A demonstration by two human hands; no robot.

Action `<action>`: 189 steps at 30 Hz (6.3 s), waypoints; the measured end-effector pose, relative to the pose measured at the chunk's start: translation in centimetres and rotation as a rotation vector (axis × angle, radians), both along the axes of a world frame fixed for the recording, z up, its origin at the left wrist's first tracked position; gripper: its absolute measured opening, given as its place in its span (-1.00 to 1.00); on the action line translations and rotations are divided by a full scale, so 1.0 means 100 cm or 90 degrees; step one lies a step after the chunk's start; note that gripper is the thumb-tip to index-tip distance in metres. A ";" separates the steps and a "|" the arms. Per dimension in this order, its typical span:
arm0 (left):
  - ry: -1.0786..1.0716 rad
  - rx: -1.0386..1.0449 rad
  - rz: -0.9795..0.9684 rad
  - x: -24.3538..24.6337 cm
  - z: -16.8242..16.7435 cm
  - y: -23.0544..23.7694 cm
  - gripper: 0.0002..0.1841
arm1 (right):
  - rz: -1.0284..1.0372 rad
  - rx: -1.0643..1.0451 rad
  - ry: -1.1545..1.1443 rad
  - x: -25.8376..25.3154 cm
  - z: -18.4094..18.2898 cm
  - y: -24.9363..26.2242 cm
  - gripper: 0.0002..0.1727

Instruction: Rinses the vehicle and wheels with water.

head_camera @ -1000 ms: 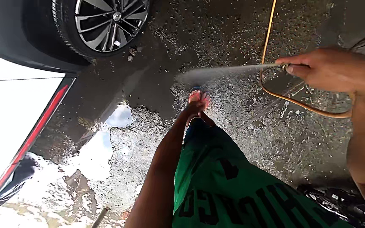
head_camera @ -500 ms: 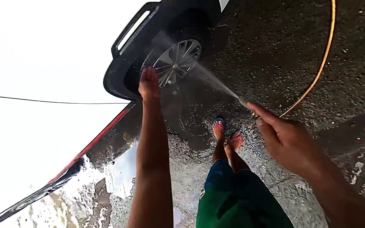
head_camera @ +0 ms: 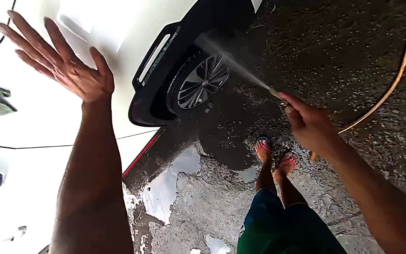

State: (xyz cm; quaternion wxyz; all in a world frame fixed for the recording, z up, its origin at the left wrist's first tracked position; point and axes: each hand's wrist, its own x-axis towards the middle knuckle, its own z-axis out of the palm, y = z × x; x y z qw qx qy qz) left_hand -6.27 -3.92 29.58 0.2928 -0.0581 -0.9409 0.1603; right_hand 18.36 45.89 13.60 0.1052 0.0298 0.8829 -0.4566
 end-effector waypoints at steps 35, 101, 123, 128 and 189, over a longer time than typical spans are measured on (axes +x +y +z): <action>0.000 -0.066 -0.021 -0.063 -0.006 -0.009 -0.11 | 0.240 -0.093 -0.252 -0.014 0.021 -0.318 -0.33; -0.021 -0.117 0.002 -0.070 -0.008 -0.002 -0.09 | 0.144 -0.069 -0.213 0.077 -0.037 -0.381 -0.29; -0.079 -0.133 0.087 -0.089 -0.020 -0.012 -0.04 | 0.135 -0.028 -0.291 0.120 -0.051 -0.387 -0.27; -0.069 -0.141 0.097 -0.090 -0.019 -0.009 -0.06 | 0.102 -0.027 -0.324 0.116 -0.077 -0.413 -0.33; -0.015 -0.073 -0.046 -0.055 -0.004 0.010 -0.13 | -0.089 -0.224 0.010 0.027 -0.093 -0.361 -0.29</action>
